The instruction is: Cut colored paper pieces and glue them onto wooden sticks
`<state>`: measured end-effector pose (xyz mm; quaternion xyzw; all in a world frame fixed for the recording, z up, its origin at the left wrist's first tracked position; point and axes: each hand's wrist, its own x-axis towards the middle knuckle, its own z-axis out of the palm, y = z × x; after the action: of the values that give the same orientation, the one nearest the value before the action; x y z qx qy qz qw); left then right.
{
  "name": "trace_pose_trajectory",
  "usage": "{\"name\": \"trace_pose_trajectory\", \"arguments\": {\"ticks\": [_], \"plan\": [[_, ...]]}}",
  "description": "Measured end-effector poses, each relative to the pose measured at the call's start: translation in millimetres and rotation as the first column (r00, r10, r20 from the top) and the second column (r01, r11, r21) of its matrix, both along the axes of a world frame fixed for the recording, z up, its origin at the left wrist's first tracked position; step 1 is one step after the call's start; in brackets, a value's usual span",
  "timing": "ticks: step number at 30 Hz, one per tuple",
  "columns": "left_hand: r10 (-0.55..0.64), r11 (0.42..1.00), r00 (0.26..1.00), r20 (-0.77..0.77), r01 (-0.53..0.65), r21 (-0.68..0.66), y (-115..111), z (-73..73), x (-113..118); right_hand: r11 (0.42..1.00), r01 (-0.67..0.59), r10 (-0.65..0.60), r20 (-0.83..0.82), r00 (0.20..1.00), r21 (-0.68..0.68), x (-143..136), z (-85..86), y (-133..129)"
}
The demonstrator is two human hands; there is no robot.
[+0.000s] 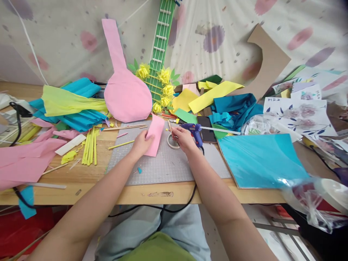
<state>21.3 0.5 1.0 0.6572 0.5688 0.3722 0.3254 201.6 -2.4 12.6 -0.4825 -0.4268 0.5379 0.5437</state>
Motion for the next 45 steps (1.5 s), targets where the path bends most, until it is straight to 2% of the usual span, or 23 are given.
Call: {"name": "trace_pose_trajectory", "arguments": {"ticks": [3,5,9,12,15,17,19,21,24,26,28,31,32,33,35,37,39,41,45], "plan": [[0.115,0.993,0.954,0.278,-0.107,-0.042,6.6,-2.7,-4.6,1.000,-0.030,0.030,-0.039,0.999,0.003,-3.5,0.6,-1.5],[0.078,0.997,0.933,0.351,-0.069,-0.040,8.1,-3.2,-6.0,0.996,-0.088,0.089,-0.019,0.996,0.017,-8.5,0.9,-4.2],[-0.104,0.994,0.938,0.331,0.112,-0.007,5.7,-0.2,-6.7,0.978,-0.201,0.197,0.071,0.978,0.055,-22.5,3.1,-12.6],[-0.139,0.985,0.945,0.297,0.162,-0.056,1.4,4.8,-5.3,0.967,-0.228,0.212,0.134,0.968,0.115,-30.8,5.3,-17.4],[-0.100,0.974,0.875,0.474,0.184,-0.133,-3.6,12.0,-2.9,0.978,-0.108,0.082,0.153,0.985,0.176,-33.6,5.8,-17.0],[-0.058,0.951,0.787,0.614,0.231,-0.207,-6.7,16.9,-1.6,0.975,0.045,-0.066,0.089,0.994,0.216,-32.9,4.8,-13.9],[-0.029,0.915,0.721,0.692,0.298,-0.272,-9.1,20.1,-0.7,0.951,0.188,-0.194,-0.002,0.981,0.247,-31.1,2.4,-9.5],[-0.001,0.903,0.704,0.710,0.306,-0.302,-10.3,20.8,0.1,0.928,0.270,-0.261,-0.070,0.963,0.258,-28.7,-1.3,-4.7],[0.077,0.935,0.740,0.668,0.179,-0.306,-9.9,18.6,1.5,0.928,0.269,-0.259,-0.072,0.963,0.259,-23.8,-6.8,0.6],[0.113,0.944,0.752,0.649,0.124,-0.307,-9.0,17.1,2.4,0.936,0.253,-0.265,0.016,0.964,0.246,-19.4,-7.4,0.8],[0.136,0.944,0.743,0.655,0.104,-0.313,-8.0,16.5,3.0,0.918,0.296,-0.349,0.182,0.919,0.265,-15.4,-3.7,-2.6],[0.169,0.941,0.723,0.670,0.083,-0.327,-6.9,16.3,4.1,0.817,0.360,-0.552,0.429,0.715,0.450,-16.1,6.1,-13.0],[0.175,0.940,0.719,0.672,0.081,-0.332,-6.8,16.2,4.5,0.793,0.324,-0.579,0.471,0.666,0.516,-19.1,8.7,-16.7],[0.178,0.938,0.715,0.676,0.085,-0.336,-6.9,16.1,4.9,0.792,0.251,-0.561,0.503,0.657,0.556,-23.4,10.3,-19.9],[0.163,0.936,0.698,0.697,0.115,-0.334,-7.7,16.6,5.4,0.831,0.071,-0.434,0.563,0.703,0.552,-34.2,9.4,-23.8],[0.121,0.932,0.670,0.732,0.177,-0.317,-9.2,18.4,5.1,0.871,-0.050,-0.297,0.605,0.738,0.488,-43.8,4.0,-23.8],[0.078,0.920,0.641,0.763,0.250,-0.303,-11.0,21.5,4.1,0.900,-0.083,-0.227,0.624,0.748,0.428,-48.7,-2.8,-21.3],[0.052,0.899,0.621,0.782,0.312,-0.308,-12.4,24.9,3.0,0.914,-0.079,-0.212,0.634,0.744,0.398,-48.7,-7.5,-18.4],[0.059,0.873,0.591,0.805,0.361,-0.328,-13.0,28.2,2.8,0.890,-0.123,-0.247,0.691,0.679,0.439,-43.8,-6.9,-17.8]]}}
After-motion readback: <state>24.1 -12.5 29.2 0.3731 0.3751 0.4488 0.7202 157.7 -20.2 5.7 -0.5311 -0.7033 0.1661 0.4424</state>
